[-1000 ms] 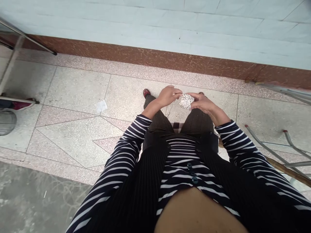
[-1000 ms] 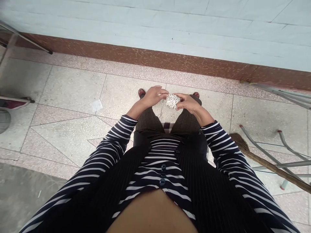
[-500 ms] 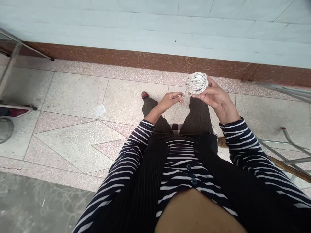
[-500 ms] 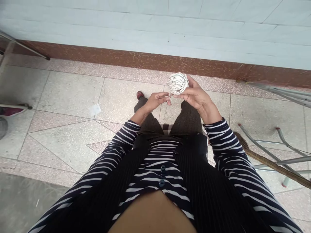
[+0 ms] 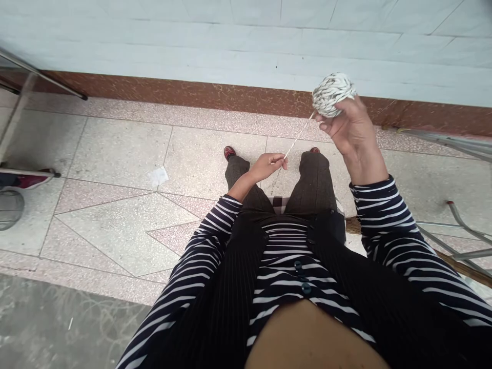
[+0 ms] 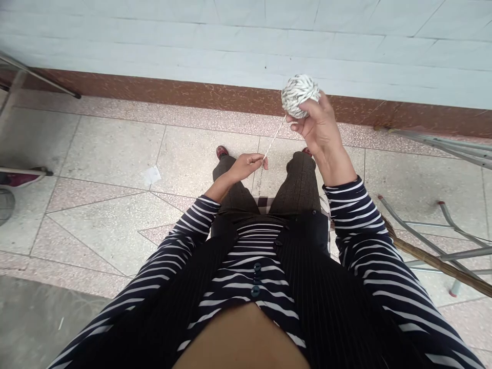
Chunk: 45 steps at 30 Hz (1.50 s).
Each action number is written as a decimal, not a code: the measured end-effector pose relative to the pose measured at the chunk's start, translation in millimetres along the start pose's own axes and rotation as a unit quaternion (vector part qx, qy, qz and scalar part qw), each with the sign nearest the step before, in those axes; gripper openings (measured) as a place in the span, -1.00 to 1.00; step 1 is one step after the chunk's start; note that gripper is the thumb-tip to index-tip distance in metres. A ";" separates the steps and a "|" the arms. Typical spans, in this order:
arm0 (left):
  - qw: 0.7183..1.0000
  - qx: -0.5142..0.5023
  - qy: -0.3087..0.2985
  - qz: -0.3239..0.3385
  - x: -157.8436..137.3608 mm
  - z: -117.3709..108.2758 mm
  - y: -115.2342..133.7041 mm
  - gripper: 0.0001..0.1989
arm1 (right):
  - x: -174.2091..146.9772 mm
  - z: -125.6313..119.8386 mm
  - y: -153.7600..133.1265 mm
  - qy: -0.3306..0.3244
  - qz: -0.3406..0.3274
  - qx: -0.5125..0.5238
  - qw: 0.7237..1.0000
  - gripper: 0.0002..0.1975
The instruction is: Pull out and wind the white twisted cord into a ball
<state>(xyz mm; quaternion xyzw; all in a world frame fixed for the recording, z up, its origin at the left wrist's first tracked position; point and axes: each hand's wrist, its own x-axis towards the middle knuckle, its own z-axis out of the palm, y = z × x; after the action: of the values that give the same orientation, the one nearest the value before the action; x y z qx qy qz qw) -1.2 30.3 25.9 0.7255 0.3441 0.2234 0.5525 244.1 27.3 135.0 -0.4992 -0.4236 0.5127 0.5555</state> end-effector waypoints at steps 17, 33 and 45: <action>0.982 0.162 0.053 0.081 22.8 -36.1 38.5 -0.73 | -9.3 -21.9 81.3 -0.252 0.162 -0.201 0.933 -0.36; 0.972 -0.219 0.058 -0.054 10.3 11.1 -27.6 -0.42 | -23.9 -12.4 14.6 -0.206 0.119 0.104 0.966 -0.26; 0.940 -0.313 0.054 -0.128 -26.3 8.3 -23.8 -0.32 | -12.5 -29.5 12.2 -0.110 0.073 0.132 0.982 -0.30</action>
<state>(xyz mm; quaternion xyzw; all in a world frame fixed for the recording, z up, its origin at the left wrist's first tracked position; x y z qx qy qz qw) -18.8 8.9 2.3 0.4528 0.3760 0.2865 0.7560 269.9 11.0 119.3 -0.3914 -0.3735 0.6551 0.5273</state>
